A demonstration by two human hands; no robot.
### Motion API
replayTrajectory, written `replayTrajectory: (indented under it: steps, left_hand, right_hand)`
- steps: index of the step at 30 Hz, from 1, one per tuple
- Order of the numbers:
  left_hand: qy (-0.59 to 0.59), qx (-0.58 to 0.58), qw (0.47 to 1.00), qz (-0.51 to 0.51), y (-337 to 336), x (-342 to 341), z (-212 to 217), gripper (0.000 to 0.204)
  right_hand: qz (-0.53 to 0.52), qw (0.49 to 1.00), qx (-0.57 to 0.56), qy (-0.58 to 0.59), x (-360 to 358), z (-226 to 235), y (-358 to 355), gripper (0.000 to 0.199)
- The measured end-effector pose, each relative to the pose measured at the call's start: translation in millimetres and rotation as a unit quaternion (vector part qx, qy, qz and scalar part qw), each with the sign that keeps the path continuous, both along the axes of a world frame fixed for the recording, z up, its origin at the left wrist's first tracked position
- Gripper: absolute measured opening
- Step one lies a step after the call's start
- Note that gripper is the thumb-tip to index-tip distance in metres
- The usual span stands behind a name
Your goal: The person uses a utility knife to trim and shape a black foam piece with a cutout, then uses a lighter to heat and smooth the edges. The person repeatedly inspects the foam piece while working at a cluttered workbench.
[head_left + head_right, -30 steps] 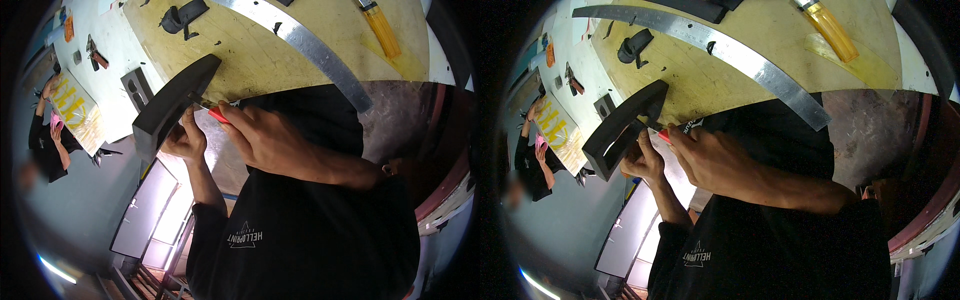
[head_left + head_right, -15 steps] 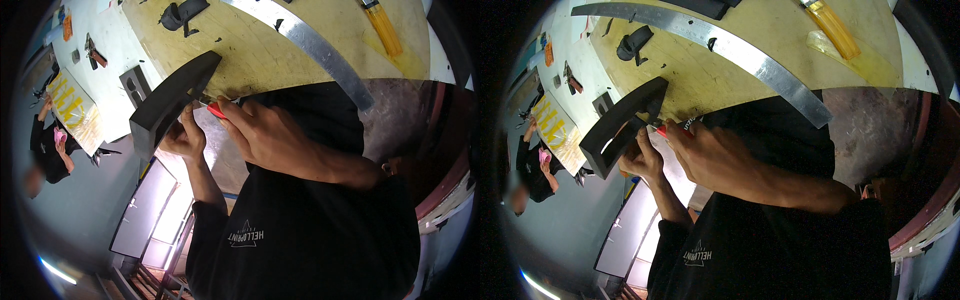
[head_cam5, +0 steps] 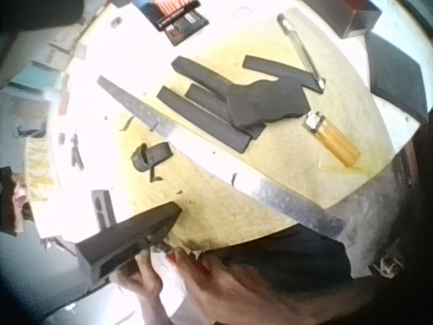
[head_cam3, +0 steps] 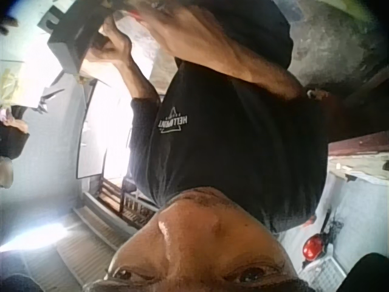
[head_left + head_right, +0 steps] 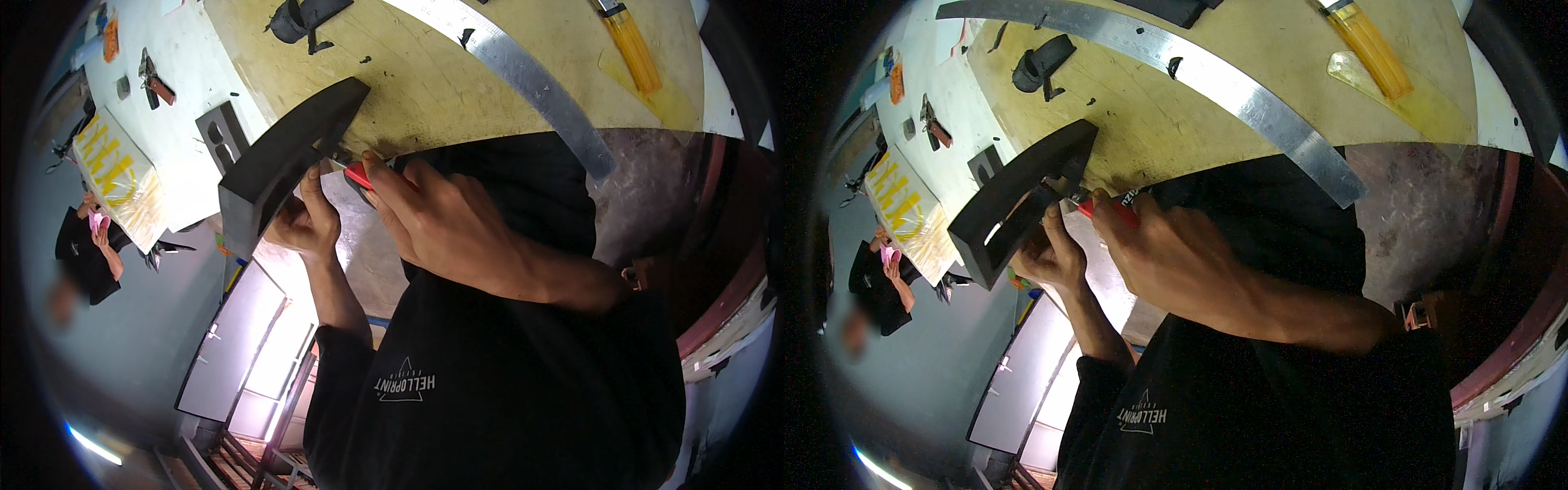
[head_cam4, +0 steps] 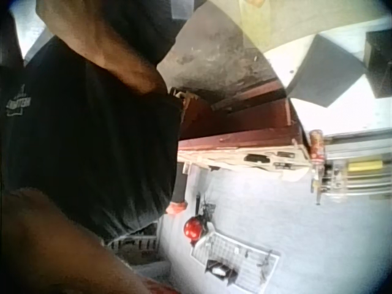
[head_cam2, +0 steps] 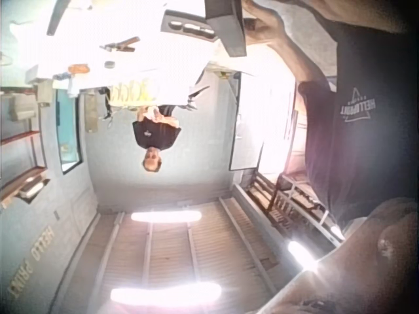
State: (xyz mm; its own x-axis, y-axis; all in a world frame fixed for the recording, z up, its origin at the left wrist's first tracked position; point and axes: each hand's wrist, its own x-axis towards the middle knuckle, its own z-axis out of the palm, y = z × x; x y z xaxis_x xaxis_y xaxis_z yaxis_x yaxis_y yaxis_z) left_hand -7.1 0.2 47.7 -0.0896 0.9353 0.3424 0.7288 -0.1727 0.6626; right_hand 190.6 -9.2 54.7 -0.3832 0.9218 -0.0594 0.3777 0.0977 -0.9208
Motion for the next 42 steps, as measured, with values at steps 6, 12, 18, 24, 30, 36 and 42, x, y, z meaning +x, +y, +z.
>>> replayTrajectory:
  steps: [6, 12, 18, 24, 30, 36, 42]
  left_hand:
    - [-0.007, -0.004, 1.0, 0.0, 1, 8, 4, 0.024]
    - [0.004, -0.016, 1.0, -0.001, -1, 3, 2, 0.022]
    - [-0.002, 0.018, 1.0, -0.002, 2, 7, -2, 0.02]
    - [0.006, 0.031, 0.999, -0.012, 2, 6, -1, 0.02]
    - [0.006, 0.033, 0.999, -0.008, 4, 8, 0, 0.02]
    - [0.013, 0.046, 0.999, -0.023, 5, 6, -2, 0.02]
    - [0.007, 0.05, 0.998, -0.022, 3, 4, -5, 0.022]
  right_hand:
    - [0.011, 1.0, -0.001, -0.027, 1, 5, -3, 0.038]
    - [-0.017, 0.999, 0.039, -0.032, -1, -1, -7, 0.038]
    - [-0.004, 0.998, 0.029, -0.055, -2, 1, -7, 0.039]
    - [-0.004, 0.996, 0.04, -0.083, -5, 1, -6, 0.039]
    - [-0.011, 0.994, 0.04, -0.1, -6, 4, -3, 0.039]
    - [0.002, 0.993, 0.037, -0.109, -1, 5, -7, 0.036]
    - [-0.022, 0.999, 0.008, -0.043, -2, 0, -12, 0.04]
